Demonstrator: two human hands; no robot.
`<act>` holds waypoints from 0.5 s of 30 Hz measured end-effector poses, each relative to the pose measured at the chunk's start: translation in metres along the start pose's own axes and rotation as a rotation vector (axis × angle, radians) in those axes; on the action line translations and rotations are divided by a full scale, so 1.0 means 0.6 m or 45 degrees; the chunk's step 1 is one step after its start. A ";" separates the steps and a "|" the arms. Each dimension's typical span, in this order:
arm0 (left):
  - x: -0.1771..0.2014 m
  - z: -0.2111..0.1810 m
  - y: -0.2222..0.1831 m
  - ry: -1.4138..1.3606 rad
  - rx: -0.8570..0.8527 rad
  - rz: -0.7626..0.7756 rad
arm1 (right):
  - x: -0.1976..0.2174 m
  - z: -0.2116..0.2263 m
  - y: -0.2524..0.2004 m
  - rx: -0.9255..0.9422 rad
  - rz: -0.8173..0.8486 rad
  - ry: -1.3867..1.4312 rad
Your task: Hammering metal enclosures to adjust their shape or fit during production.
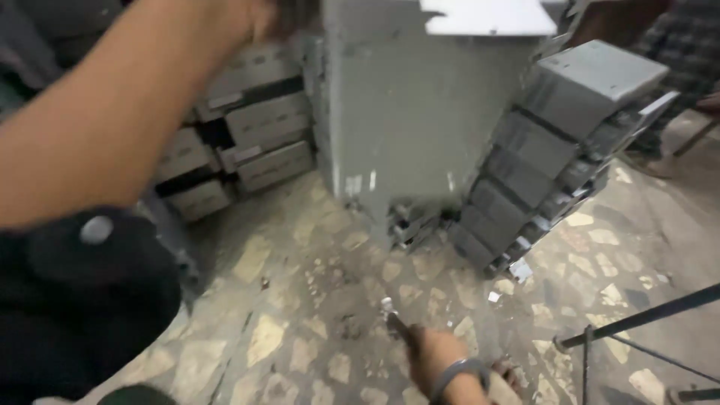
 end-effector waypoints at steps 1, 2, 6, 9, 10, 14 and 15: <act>0.012 -0.005 -0.084 -0.086 0.124 -0.025 | -0.021 -0.012 0.003 0.000 0.054 -0.045; 0.026 -0.012 -0.176 -0.173 0.247 -0.054 | -0.044 -0.024 0.007 0.000 0.108 -0.091; -0.007 -0.001 -0.363 -0.018 0.451 0.231 | -0.053 -0.037 -0.017 0.027 0.204 -0.218; -0.035 0.116 -0.442 -0.149 0.614 0.329 | -0.040 -0.045 -0.041 0.029 0.269 -0.383; -0.052 0.160 -0.469 -0.046 0.575 0.416 | -0.035 -0.047 -0.048 0.035 0.284 -0.468; -0.151 0.465 -0.591 -0.237 0.641 0.181 | -0.004 -0.026 -0.063 -0.071 0.356 -0.568; -0.174 0.513 -0.615 -0.242 0.650 0.187 | -0.007 -0.023 -0.065 -0.076 0.367 -0.572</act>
Point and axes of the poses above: each hand's wrist, its own y-axis towards the middle knuckle, its own x-axis out of the back of the hand, z = x × y, the point moved 4 cm from there along y, towards the middle knuckle, and after that the axes turned 13 degrees about -x, right-handed, at the moved point
